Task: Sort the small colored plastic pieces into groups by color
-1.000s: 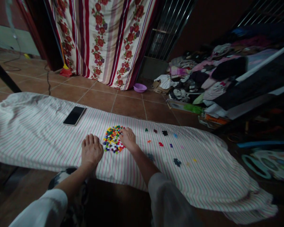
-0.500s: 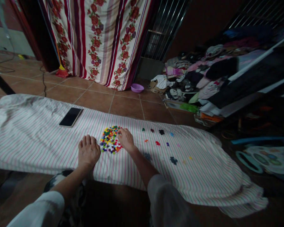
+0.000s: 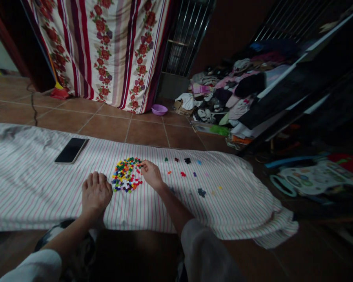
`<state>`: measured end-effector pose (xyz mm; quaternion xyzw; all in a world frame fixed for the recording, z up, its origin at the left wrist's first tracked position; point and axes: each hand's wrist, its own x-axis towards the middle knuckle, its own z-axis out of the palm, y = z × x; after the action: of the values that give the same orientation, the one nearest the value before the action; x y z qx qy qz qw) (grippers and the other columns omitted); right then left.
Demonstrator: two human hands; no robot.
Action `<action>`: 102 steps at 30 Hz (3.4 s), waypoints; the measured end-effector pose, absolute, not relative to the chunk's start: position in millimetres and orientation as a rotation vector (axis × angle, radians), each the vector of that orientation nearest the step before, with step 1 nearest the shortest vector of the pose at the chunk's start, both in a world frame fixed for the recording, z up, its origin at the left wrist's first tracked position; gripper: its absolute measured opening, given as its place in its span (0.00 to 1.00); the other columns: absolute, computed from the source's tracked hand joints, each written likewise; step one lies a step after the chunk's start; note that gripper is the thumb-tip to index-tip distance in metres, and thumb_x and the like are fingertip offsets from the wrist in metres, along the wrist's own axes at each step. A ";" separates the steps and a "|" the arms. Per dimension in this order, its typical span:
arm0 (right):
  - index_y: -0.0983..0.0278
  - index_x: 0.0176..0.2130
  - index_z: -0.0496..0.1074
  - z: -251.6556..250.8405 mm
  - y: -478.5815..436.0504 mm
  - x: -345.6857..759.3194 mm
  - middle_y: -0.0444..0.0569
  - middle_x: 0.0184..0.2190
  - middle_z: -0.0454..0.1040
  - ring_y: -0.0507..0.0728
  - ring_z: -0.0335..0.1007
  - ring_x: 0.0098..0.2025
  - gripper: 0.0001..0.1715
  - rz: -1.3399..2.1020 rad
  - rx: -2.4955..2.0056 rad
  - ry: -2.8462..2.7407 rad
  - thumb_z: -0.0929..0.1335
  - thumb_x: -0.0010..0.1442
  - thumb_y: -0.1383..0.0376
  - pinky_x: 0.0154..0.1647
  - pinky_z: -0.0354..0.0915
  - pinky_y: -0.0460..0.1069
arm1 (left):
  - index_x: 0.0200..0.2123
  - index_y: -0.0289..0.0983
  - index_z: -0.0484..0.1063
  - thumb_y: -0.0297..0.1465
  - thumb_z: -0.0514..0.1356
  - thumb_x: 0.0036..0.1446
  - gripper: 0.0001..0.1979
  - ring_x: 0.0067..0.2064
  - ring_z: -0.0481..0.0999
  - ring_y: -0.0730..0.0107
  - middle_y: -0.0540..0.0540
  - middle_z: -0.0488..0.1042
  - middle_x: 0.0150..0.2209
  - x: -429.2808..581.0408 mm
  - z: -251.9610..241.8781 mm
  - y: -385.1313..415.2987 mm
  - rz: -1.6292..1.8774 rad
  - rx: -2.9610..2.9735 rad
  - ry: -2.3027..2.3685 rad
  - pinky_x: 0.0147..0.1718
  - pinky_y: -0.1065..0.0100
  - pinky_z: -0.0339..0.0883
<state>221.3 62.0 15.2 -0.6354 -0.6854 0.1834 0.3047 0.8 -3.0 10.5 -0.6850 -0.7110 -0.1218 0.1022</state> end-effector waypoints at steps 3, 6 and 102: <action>0.59 0.42 0.75 17.7 57.3 237.0 0.45 0.38 0.78 0.52 0.73 0.38 0.13 0.456 -1.727 -1.786 0.65 0.59 0.71 0.42 0.66 0.46 | 0.49 0.30 0.70 0.33 0.44 0.62 0.21 0.57 0.67 0.48 0.32 0.72 0.50 0.2 6.7 -2.0 -0.387 -2.032 -2.106 0.53 0.52 0.59; 0.59 0.43 0.75 20.9 53.1 256.9 0.44 0.37 0.79 0.52 0.74 0.38 0.13 0.416 -1.780 -1.744 0.65 0.60 0.70 0.43 0.67 0.46 | 0.62 0.24 0.60 0.34 0.43 0.63 0.29 0.61 0.64 0.45 0.28 0.69 0.57 -0.2 -0.6 -1.4 -0.448 -2.038 -2.108 0.56 0.50 0.58; 0.63 0.45 0.79 43.2 55.5 326.9 0.52 0.43 0.79 0.58 0.72 0.46 0.19 0.106 -1.743 -2.012 0.63 0.61 0.74 0.52 0.64 0.51 | 0.64 0.32 0.63 0.33 0.44 0.64 0.28 0.68 0.58 0.45 0.32 0.61 0.66 3.0 2.0 1.7 -0.215 -2.028 -2.219 0.64 0.47 0.51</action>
<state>326.9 55.5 43.2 -0.6358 -0.7337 0.0388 0.2365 3.0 1.7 2.0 -0.6715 -0.7348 -0.0713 0.0640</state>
